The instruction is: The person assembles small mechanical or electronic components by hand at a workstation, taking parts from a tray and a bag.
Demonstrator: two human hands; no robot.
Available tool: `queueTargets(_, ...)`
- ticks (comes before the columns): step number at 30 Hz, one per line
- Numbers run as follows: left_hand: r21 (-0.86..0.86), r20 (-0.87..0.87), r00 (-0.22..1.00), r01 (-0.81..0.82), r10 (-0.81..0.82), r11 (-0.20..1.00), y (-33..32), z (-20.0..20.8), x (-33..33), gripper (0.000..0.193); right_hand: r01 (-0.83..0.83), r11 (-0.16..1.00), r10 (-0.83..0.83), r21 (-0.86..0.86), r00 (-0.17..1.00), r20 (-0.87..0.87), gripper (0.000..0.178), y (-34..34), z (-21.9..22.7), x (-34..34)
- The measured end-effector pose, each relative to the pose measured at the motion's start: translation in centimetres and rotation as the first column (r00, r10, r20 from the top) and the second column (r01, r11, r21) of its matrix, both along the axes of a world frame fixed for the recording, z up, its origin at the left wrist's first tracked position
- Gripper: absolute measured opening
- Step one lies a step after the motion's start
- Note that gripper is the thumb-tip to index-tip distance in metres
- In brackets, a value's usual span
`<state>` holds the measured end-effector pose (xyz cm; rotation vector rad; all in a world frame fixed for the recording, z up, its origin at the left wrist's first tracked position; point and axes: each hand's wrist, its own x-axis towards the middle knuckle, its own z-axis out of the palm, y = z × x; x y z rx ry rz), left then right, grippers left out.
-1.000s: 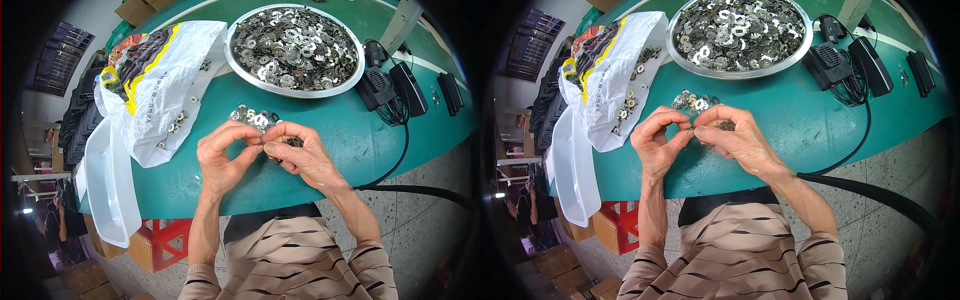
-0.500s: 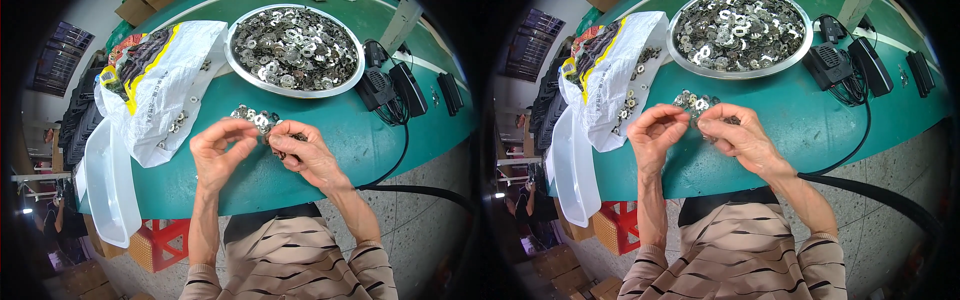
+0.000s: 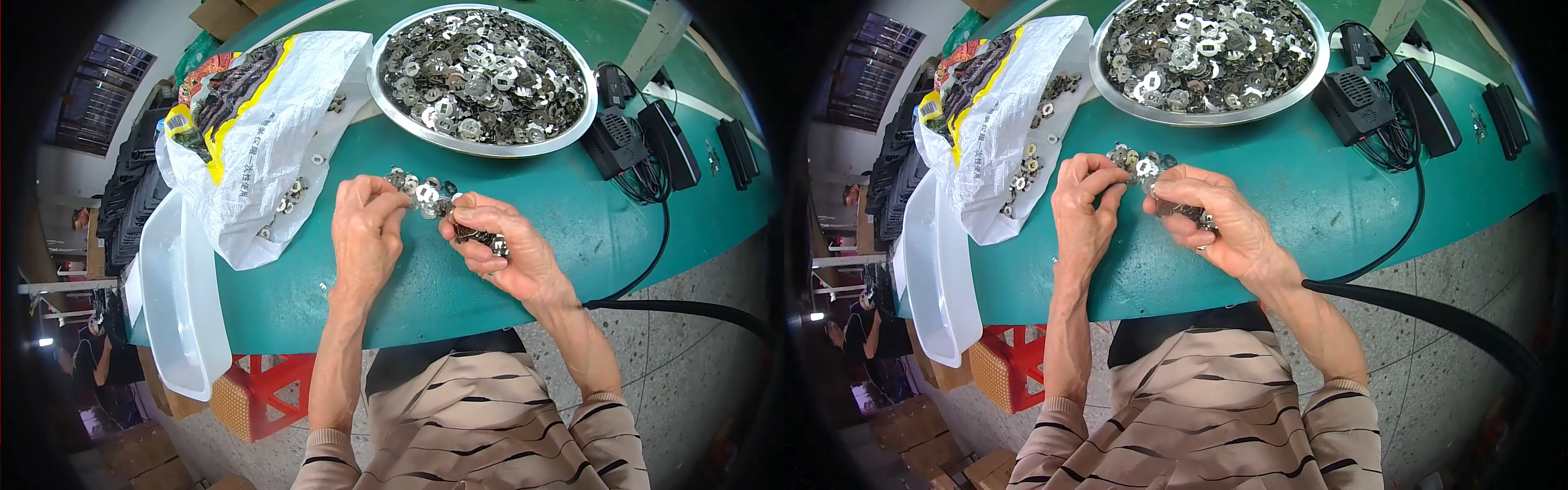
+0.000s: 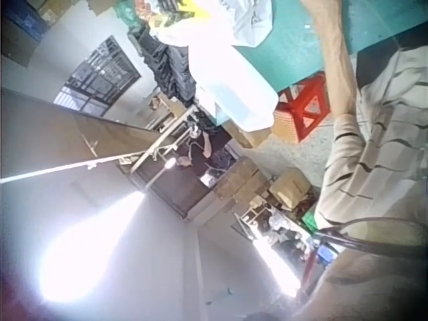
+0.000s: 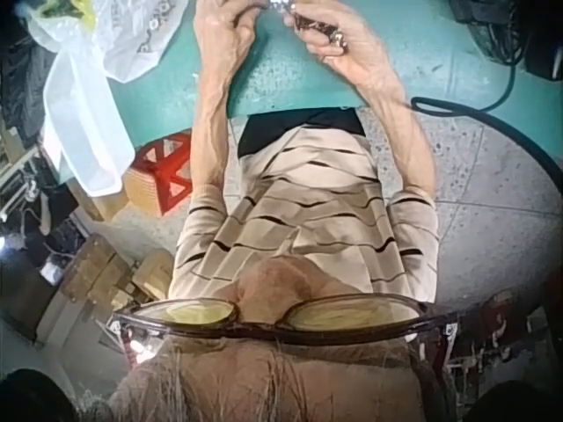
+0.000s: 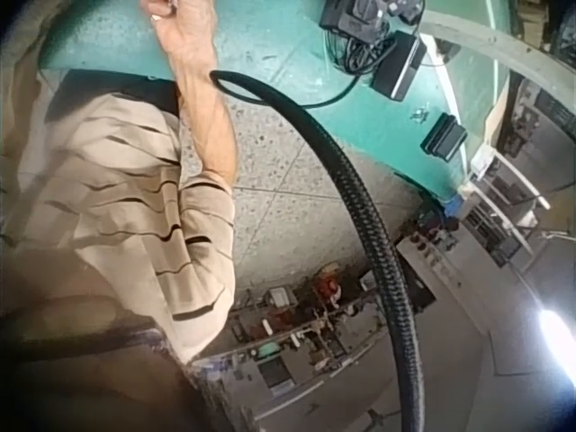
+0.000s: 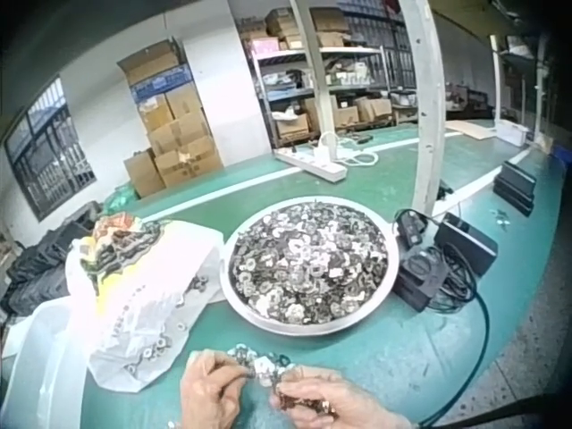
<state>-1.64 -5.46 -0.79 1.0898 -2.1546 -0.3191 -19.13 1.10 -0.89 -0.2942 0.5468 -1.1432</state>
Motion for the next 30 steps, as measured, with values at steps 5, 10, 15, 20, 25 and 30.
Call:
queueTargets(5,-0.017,0.061,0.998,-0.003,0.004,1.000,-0.1,-0.1,0.1,0.013,0.005,1.000,-0.005,-0.001,1.000,-0.015,0.013,0.0,-0.3,0.0)
queueTargets(10,0.015,0.075,0.996,0.043,-0.044,0.999,-0.3,0.2,0.5,0.010,-0.002,0.999,0.002,-0.037,1.000,-0.003,0.025,0.0,-0.4,0.0)
queueTargets(15,0.317,-0.071,0.997,0.040,-0.018,0.948,-0.2,1.3,1.3,0.014,-0.011,0.999,0.012,-0.032,1.000,0.015,0.020,0.0,-0.3,-0.1)
queueTargets(20,0.115,0.045,0.999,0.022,-0.027,0.993,-0.1,0.8,1.0,0.018,-0.010,1.000,0.011,-0.027,0.999,0.036,0.018,-0.1,-0.2,-0.1)
queueTargets(25,0.031,0.101,0.994,0.044,-0.047,0.999,-0.2,0.2,1.0,0.020,0.008,0.999,-0.008,-0.040,1.000,-0.010,0.017,0.0,-0.2,0.1)
queueTargets(30,0.572,-0.463,0.887,0.299,-0.001,0.763,-0.1,1.4,1.6,0.008,0.029,0.998,-0.037,-0.055,0.989,-0.144,0.019,0.2,0.3,0.1)
